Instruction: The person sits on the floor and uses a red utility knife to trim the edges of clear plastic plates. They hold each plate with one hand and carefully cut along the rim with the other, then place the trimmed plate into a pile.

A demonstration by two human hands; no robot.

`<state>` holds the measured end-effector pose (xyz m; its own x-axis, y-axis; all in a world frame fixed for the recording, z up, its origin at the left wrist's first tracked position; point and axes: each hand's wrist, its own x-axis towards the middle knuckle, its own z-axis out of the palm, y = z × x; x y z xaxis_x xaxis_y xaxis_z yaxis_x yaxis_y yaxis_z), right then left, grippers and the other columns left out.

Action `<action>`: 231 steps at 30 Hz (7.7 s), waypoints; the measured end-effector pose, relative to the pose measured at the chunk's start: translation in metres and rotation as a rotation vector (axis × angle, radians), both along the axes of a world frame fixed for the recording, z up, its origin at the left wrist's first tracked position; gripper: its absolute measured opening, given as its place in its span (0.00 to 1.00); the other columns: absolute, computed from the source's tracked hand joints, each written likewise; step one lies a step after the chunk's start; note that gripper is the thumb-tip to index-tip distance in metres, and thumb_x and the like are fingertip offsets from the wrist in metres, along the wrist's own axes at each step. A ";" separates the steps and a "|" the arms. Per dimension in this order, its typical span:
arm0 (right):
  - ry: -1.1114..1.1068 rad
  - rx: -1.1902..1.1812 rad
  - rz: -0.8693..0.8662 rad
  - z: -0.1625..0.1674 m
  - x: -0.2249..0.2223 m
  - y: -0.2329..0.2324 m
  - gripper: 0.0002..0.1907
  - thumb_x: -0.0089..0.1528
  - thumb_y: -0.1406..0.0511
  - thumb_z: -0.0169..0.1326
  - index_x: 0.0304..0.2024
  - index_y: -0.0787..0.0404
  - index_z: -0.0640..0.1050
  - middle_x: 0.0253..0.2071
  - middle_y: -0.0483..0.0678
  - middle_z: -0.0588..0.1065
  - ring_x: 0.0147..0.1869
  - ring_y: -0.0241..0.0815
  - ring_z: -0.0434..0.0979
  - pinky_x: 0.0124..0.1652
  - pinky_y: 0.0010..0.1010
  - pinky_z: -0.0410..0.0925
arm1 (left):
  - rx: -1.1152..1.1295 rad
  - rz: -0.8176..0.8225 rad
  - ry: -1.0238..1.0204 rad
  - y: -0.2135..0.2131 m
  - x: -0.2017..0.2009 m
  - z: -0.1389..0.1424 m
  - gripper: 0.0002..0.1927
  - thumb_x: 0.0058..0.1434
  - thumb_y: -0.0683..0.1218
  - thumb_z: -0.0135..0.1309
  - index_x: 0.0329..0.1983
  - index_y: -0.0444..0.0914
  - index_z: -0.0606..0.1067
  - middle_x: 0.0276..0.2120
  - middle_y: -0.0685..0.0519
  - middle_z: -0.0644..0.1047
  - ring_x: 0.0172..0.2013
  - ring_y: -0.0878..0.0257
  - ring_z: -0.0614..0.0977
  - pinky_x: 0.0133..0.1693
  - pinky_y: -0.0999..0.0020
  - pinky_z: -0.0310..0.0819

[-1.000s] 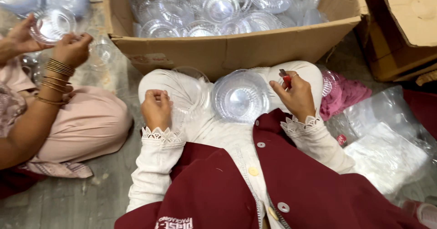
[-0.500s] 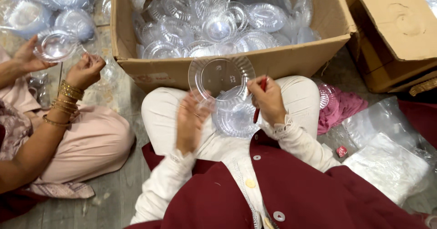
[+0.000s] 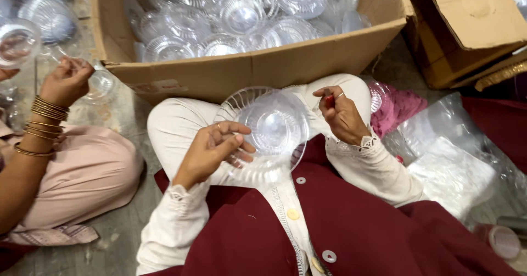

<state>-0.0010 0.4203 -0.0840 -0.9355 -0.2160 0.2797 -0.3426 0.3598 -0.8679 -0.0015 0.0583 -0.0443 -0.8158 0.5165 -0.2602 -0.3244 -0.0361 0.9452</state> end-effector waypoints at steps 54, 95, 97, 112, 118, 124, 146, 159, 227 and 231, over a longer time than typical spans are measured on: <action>-0.083 0.192 0.536 -0.020 0.015 -0.022 0.38 0.47 0.44 0.72 0.36 0.61 0.64 0.22 0.44 0.63 0.25 0.38 0.64 0.26 0.32 0.63 | -0.006 -0.363 -0.156 -0.015 -0.018 0.010 0.28 0.62 0.44 0.53 0.66 0.30 0.69 0.28 0.42 0.84 0.23 0.59 0.86 0.22 0.72 0.78; -0.227 0.163 0.488 -0.058 0.035 -0.041 0.42 0.57 0.29 0.50 0.31 0.61 0.64 0.20 0.45 0.62 0.23 0.36 0.62 0.25 0.30 0.59 | 0.019 -0.284 -0.214 -0.033 -0.005 -0.003 0.28 0.61 0.42 0.52 0.65 0.27 0.69 0.27 0.40 0.84 0.22 0.57 0.85 0.21 0.70 0.78; -0.251 0.135 0.513 -0.061 0.038 -0.040 0.41 0.61 0.29 0.47 0.30 0.60 0.66 0.20 0.44 0.62 0.24 0.36 0.63 0.27 0.30 0.60 | 0.057 -0.275 -0.215 -0.033 -0.004 0.001 0.28 0.61 0.42 0.52 0.65 0.27 0.69 0.27 0.40 0.84 0.21 0.57 0.85 0.22 0.70 0.79; -0.263 0.088 0.305 -0.032 0.024 -0.042 0.49 0.40 0.36 0.75 0.35 0.66 0.64 0.20 0.40 0.57 0.24 0.33 0.57 0.22 0.29 0.57 | 0.015 -0.120 -0.095 -0.017 -0.010 0.020 0.28 0.63 0.43 0.50 0.66 0.28 0.67 0.28 0.40 0.84 0.23 0.58 0.86 0.23 0.71 0.79; -0.204 0.049 0.295 -0.049 0.029 -0.040 0.49 0.39 0.34 0.67 0.42 0.64 0.69 0.19 0.40 0.61 0.23 0.32 0.61 0.23 0.28 0.62 | -0.042 -0.068 -0.107 -0.014 0.000 0.040 0.27 0.62 0.43 0.50 0.65 0.29 0.68 0.28 0.41 0.84 0.22 0.58 0.85 0.22 0.70 0.78; -0.167 0.126 0.207 -0.071 0.016 -0.036 0.47 0.50 0.28 0.54 0.39 0.64 0.68 0.22 0.39 0.64 0.26 0.33 0.63 0.28 0.29 0.62 | 0.020 -0.004 -0.038 -0.012 -0.014 0.000 0.29 0.60 0.42 0.50 0.65 0.29 0.67 0.28 0.41 0.84 0.22 0.59 0.85 0.23 0.70 0.78; -0.080 0.108 0.071 -0.037 0.006 -0.050 0.46 0.48 0.30 0.55 0.37 0.65 0.67 0.19 0.44 0.59 0.24 0.36 0.58 0.24 0.31 0.61 | 0.032 0.245 0.055 0.016 -0.018 0.000 0.26 0.61 0.39 0.50 0.64 0.29 0.67 0.29 0.38 0.84 0.24 0.56 0.86 0.24 0.68 0.79; -0.025 0.150 0.038 -0.053 -0.001 -0.041 0.48 0.50 0.31 0.54 0.44 0.70 0.69 0.16 0.44 0.61 0.19 0.35 0.61 0.22 0.31 0.61 | 0.080 0.360 0.126 0.036 -0.017 -0.015 0.25 0.63 0.40 0.49 0.64 0.29 0.67 0.29 0.39 0.84 0.25 0.56 0.86 0.24 0.68 0.79; -0.021 0.043 -0.162 -0.047 -0.009 -0.084 0.21 0.71 0.52 0.48 0.35 0.64 0.70 0.20 0.48 0.67 0.24 0.36 0.64 0.26 0.33 0.63 | 0.436 0.750 0.198 0.123 -0.027 -0.053 0.23 0.72 0.45 0.42 0.67 0.37 0.54 0.48 0.40 0.78 0.43 0.56 0.84 0.40 0.63 0.83; -0.052 -0.052 -0.109 -0.041 -0.011 -0.079 0.19 0.71 0.53 0.49 0.36 0.62 0.70 0.24 0.44 0.66 0.29 0.33 0.63 0.29 0.29 0.63 | 0.543 0.741 0.193 0.122 -0.036 -0.056 0.23 0.74 0.46 0.40 0.68 0.36 0.54 0.53 0.39 0.74 0.48 0.54 0.83 0.46 0.63 0.81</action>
<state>-0.0120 0.3414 -0.1247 -0.9662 -0.0989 0.2379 -0.2576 0.3466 -0.9019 -0.0375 0.1805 -0.1001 -0.9892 -0.1413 0.0385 0.1191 -0.6227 0.7733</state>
